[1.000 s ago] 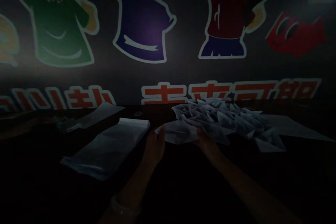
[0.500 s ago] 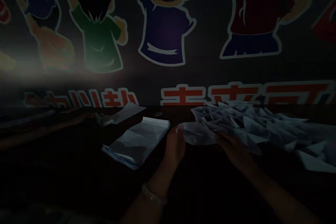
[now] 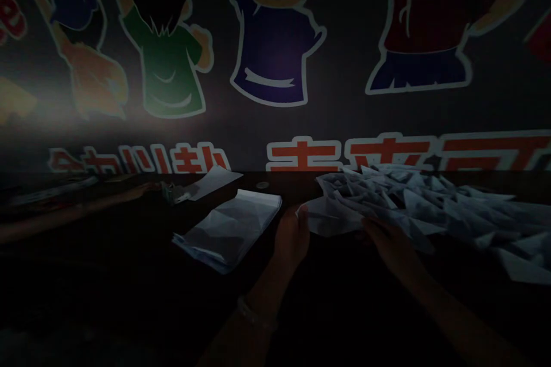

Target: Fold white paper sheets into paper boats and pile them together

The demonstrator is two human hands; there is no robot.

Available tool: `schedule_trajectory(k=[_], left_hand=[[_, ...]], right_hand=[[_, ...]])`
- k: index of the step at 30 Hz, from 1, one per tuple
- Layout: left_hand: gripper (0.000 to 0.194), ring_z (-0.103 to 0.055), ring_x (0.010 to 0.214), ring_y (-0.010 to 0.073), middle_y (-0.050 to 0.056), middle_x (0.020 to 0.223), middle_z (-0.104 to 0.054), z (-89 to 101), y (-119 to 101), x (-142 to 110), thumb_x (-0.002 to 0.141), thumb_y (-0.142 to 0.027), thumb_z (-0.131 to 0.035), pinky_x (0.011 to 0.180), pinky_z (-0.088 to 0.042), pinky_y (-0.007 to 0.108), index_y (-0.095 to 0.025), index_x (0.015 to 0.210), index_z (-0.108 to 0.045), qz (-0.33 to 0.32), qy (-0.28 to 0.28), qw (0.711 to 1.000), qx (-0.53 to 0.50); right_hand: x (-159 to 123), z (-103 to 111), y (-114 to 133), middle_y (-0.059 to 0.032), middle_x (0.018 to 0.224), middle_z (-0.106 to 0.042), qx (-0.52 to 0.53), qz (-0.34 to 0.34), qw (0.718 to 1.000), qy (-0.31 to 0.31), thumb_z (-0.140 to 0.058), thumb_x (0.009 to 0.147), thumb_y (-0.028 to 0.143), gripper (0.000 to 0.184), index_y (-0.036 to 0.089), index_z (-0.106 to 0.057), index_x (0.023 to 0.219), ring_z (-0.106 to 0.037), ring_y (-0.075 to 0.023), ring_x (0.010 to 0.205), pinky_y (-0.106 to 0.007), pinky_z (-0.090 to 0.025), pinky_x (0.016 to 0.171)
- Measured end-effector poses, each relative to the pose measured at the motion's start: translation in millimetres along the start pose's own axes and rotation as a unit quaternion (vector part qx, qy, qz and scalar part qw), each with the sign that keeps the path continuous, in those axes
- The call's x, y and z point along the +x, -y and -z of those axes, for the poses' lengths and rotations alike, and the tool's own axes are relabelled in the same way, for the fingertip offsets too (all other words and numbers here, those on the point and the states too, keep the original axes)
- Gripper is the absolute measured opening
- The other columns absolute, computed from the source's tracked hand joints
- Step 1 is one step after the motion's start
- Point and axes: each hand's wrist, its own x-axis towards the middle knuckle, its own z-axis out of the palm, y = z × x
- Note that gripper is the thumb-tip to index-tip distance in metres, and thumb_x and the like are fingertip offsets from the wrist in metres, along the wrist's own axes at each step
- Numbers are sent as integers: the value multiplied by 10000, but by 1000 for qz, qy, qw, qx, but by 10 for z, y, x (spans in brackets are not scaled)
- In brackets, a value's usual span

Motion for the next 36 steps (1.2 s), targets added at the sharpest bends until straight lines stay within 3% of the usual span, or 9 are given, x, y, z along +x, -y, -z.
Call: schedule_trajectory(k=[7,17,24,31,36], left_hand=[[482,-621,1104,249,135,1152,-693,-35,25,-3,994,-396,-274,997,-436,364,-142,1118,-665,-6,21,1000,-11],[395,-581,1174,203,126,1231,-650,-110,83,-5,984,-282,-315,1011,-427,310,-150,1181,-631,3,47,990,132],[657,-713,871,313,230,900,-732,-73,70,-28,981,-454,-200,765,-529,388,-85,858,-729,112,111,955,253],[611,-712,879,320,208,917,-738,-53,9,-35,973,-407,-214,750,-530,404,-103,874,-734,122,120,932,318],[577,-709,867,323,195,896,-740,-25,-9,-43,952,-419,-267,751,-528,412,-115,837,-743,97,127,924,348]], right_hand=[[-1,21,10,-60,679,-726,-76,-4,997,7,-498,783,510,430,178,-740,910,-675,-256,642,-355,-512,615],[-7,16,14,-75,694,-724,-154,72,985,-37,-457,776,484,396,202,-733,801,-695,-281,731,-374,-531,719],[-19,32,9,-90,751,-739,-151,70,986,-26,-454,815,518,468,171,-729,967,-701,-268,737,-353,-536,665],[22,68,-32,-65,677,-727,-154,52,987,-10,-474,806,525,459,185,-730,978,-696,-258,660,-340,-537,605],[53,62,-101,-90,704,-728,-210,121,970,-9,-406,851,461,422,187,-726,879,-695,-268,685,-365,-531,664]])
